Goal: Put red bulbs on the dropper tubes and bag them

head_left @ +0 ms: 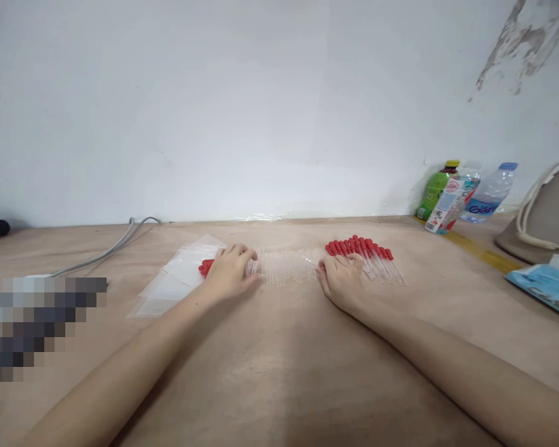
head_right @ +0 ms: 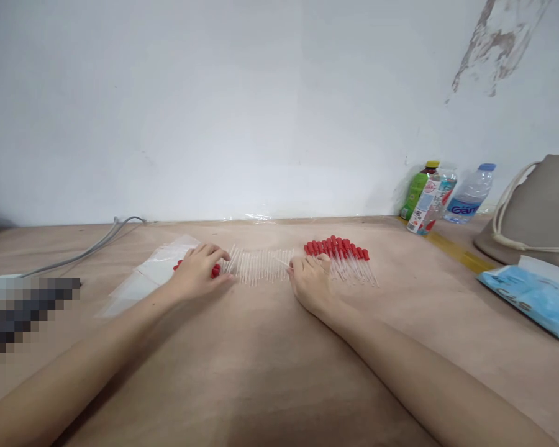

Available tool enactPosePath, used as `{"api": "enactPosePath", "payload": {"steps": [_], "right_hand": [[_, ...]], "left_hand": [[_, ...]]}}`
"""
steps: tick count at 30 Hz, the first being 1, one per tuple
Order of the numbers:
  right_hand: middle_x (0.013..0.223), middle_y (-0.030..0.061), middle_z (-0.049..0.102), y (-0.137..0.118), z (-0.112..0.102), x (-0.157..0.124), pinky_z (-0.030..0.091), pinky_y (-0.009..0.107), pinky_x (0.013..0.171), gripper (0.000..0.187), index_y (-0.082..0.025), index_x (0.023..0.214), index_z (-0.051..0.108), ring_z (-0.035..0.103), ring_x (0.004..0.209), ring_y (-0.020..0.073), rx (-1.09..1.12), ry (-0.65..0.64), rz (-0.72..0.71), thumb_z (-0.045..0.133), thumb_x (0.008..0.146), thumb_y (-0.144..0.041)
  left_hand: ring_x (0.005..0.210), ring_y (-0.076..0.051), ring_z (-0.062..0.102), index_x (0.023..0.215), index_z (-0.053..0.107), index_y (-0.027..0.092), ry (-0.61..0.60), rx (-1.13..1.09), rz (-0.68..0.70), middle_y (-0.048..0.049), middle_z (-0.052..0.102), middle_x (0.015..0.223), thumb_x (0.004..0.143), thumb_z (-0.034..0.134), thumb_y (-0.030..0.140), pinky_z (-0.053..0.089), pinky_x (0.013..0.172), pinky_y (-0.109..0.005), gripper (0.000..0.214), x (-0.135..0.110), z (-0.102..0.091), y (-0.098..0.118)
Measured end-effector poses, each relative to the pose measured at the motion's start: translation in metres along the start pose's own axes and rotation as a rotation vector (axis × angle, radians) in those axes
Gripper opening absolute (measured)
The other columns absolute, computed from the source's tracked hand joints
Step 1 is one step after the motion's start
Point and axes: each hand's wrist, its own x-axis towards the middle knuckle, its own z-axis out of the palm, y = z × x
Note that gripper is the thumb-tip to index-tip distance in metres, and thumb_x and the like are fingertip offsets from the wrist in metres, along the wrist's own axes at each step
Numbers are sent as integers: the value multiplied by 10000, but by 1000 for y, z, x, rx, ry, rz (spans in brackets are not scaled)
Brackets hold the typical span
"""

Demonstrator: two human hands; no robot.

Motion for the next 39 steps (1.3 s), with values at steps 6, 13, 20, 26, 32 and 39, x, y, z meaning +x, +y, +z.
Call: {"api": "enactPosePath", "payload": {"steps": [6, 13, 20, 26, 32, 39], "right_hand": [[696, 18, 609, 3, -5, -17, 171, 330, 807, 151, -164, 778, 510, 513, 682, 134, 163, 83, -38, 392, 843, -234], [715, 24, 620, 3, -4, -15, 174, 329, 804, 144, -162, 780, 524, 507, 676, 130, 168, 61, -28, 410, 830, -234], [738, 31, 631, 4, -3, -14, 179, 338, 814, 170, -174, 870, 574, 524, 761, 148, 187, 70, -76, 411, 836, -207], [770, 24, 609, 4, -4, -13, 214, 323, 823, 184, -181, 837, 587, 521, 754, 128, 247, 51, -135, 403, 833, -193], [780, 31, 605, 1, -3, -15, 234, 329, 826, 182, -179, 865, 576, 521, 746, 131, 356, 31, -158, 399, 825, -193], [766, 21, 612, -5, -4, -15, 237, 330, 818, 175, -184, 862, 582, 527, 723, 126, 361, 31, -171, 414, 822, -208]], "left_hand": [[908, -285, 464, 847, 570, 192, -230, 119, -67, -100, 523, 933, 579, 582, 589, 329, 752, -410, 479, 3, -13, -34], [904, -282, 460, 768, 558, 188, -239, 156, -102, -96, 527, 906, 584, 592, 542, 331, 736, -390, 400, 2, -4, -34], [722, -218, 529, 849, 490, 183, -138, 1, -60, -44, 560, 748, 652, 553, 287, 386, 635, -320, 232, 2, -8, -16], [835, -172, 561, 1070, 437, 188, 99, -351, 81, -54, 584, 973, 748, 428, 140, 436, 718, -288, 326, -7, 11, 31], [767, -152, 587, 1116, 467, 173, 148, -493, 107, -64, 611, 975, 800, 422, 167, 474, 707, -293, 319, -16, 43, 49], [741, -132, 572, 1091, 489, 190, 169, -535, 124, -36, 614, 961, 806, 433, 156, 479, 707, -282, 292, -15, 43, 48]]}}
